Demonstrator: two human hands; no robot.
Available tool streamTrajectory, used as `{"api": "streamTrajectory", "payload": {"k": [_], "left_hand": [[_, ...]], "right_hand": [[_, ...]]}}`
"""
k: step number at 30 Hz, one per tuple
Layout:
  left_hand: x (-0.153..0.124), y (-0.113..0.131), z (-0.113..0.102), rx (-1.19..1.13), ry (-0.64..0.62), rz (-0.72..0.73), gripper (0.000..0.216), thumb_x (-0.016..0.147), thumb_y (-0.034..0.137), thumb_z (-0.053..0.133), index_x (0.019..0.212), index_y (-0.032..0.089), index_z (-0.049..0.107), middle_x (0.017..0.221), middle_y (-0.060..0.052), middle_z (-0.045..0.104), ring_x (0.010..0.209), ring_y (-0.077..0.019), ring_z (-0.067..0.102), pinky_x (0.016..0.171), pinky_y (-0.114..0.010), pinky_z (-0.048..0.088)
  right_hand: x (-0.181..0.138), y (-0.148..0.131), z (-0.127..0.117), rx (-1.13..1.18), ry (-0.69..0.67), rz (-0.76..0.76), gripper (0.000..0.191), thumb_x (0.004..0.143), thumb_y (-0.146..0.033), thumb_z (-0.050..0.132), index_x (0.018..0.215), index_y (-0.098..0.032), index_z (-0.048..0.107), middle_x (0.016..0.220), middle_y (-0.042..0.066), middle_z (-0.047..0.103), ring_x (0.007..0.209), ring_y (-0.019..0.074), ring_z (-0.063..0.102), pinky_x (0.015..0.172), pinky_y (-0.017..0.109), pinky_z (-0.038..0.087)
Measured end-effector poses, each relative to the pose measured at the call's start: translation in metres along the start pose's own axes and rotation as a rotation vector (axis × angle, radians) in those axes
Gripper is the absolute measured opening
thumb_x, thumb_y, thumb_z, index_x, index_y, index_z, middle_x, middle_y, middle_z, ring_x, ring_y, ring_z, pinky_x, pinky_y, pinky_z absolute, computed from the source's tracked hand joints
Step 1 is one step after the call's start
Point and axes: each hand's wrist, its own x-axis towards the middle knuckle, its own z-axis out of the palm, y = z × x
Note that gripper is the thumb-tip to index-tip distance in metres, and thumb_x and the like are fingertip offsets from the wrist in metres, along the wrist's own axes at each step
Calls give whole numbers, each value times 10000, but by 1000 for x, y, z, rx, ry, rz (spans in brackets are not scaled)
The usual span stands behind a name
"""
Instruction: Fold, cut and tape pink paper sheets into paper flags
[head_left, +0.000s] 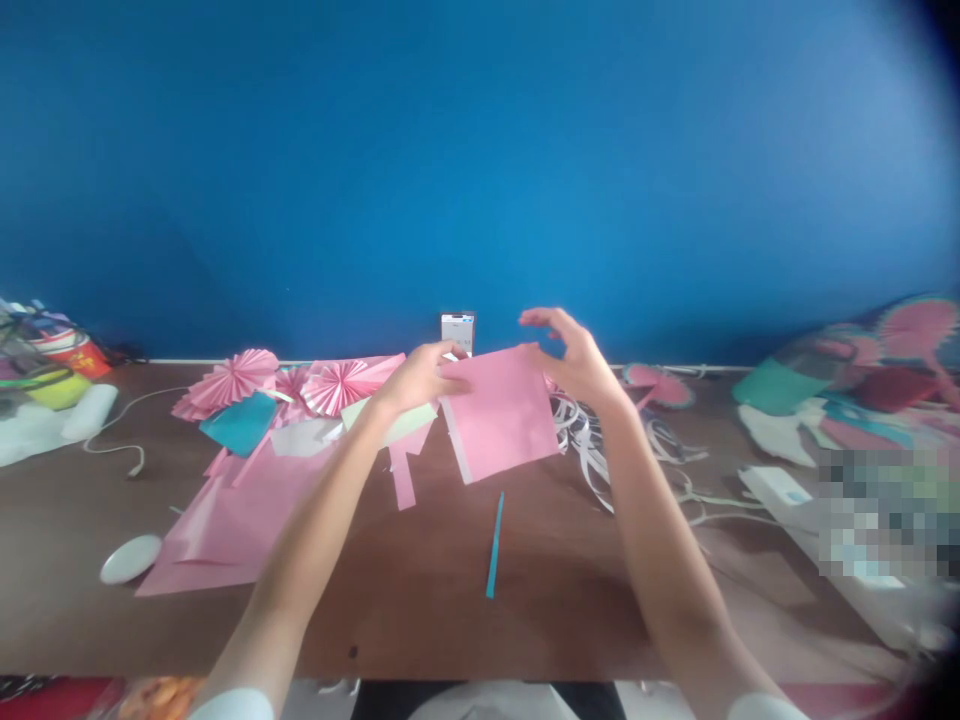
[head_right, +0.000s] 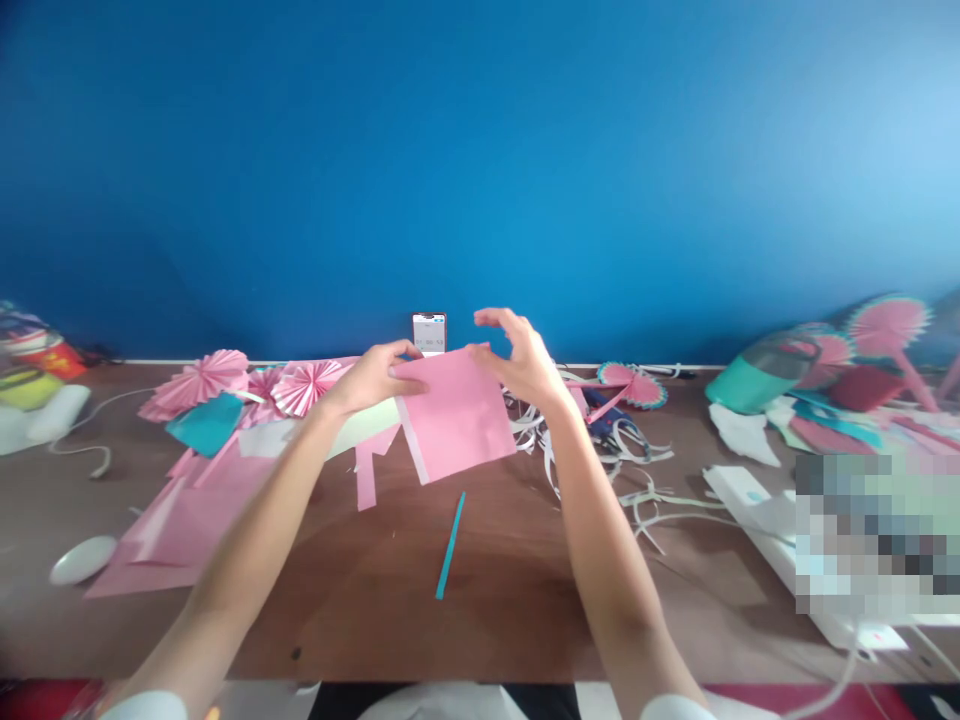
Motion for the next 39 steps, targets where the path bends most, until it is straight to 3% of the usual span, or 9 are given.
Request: {"api": "streamTrajectory", "payload": {"k": [2, 5, 7, 13, 21, 25, 28, 34, 39], "left_hand": [[-1, 5, 6, 28, -25, 1, 440, 691, 439, 801, 993, 193, 598, 884, -37, 686, 742, -182, 653, 584, -253, 468], [-1, 11, 9, 21, -45, 9, 375, 772, 460, 731, 1002, 202, 587, 791, -12, 676, 656, -146, 613, 542, -228, 410], [-2, 12, 5, -1, -18, 26, 366, 798, 463, 705, 1024, 202, 583, 806, -20, 690, 671, -146, 619, 565, -234, 425], [-2, 5, -6, -44, 59, 126, 367, 762, 439, 748, 986, 173, 628, 901, -59, 708, 827, -179, 667, 748, -301, 517], [6, 1, 9, -53, 54, 186, 267, 803, 393, 720, 954, 176, 690, 966, -66, 725, 860, -178, 673, 806, -327, 530], [7, 4, 13, -10, 68, 202, 280, 859, 426, 652, 1011, 198, 712, 1033, -77, 729, 909, -196, 673, 828, -349, 531], [6, 7, 17, 24, 150, 220, 353, 875, 475, 621, 1078, 195, 697, 1065, -90, 723, 966, -214, 668, 842, -342, 523], [4, 14, 24, 209, 337, 344, 339, 931, 488, 539, 1001, 184, 672, 1015, -71, 712, 895, -178, 649, 812, -291, 493], [3, 13, 27, 355, 362, 426, 341, 974, 455, 471, 1002, 191, 684, 1053, -74, 715, 993, -190, 646, 864, -296, 477]], "right_hand": [[-2, -10, 4, -110, -137, -7, 389, 837, -361, 650, 1205, -234, 634, 1125, 73, 709, 1058, 252, 612, 905, 391, 431], [-4, -22, 6, -163, -294, 78, 165, 846, -292, 604, 915, -209, 728, 875, 45, 741, 822, 206, 650, 752, 324, 444], [-5, -24, 5, -141, -336, 127, 156, 839, -254, 582, 816, -196, 725, 800, 31, 731, 734, 175, 638, 681, 290, 431], [-4, -16, -6, -157, -278, 188, 165, 821, -286, 592, 813, -178, 716, 781, 27, 719, 689, 155, 608, 638, 266, 417], [-7, -29, 7, -352, -325, 117, 200, 885, -319, 547, 887, -208, 713, 815, 54, 702, 694, 168, 565, 646, 286, 348], [-9, -33, 20, -278, -369, 73, 209, 894, -294, 510, 754, -201, 635, 639, 1, 572, 569, 125, 401, 573, 277, 261], [-10, -34, 26, -186, -325, 83, 277, 909, -326, 474, 699, -183, 585, 577, -26, 464, 564, 112, 325, 557, 268, 231], [-8, -35, 28, -70, -274, 115, 273, 907, -353, 476, 862, -165, 668, 643, -18, 522, 594, 110, 355, 557, 252, 244], [-8, -37, 29, -22, -257, 85, 279, 919, -330, 466, 926, -155, 684, 711, 6, 595, 630, 117, 414, 584, 246, 285]]}}
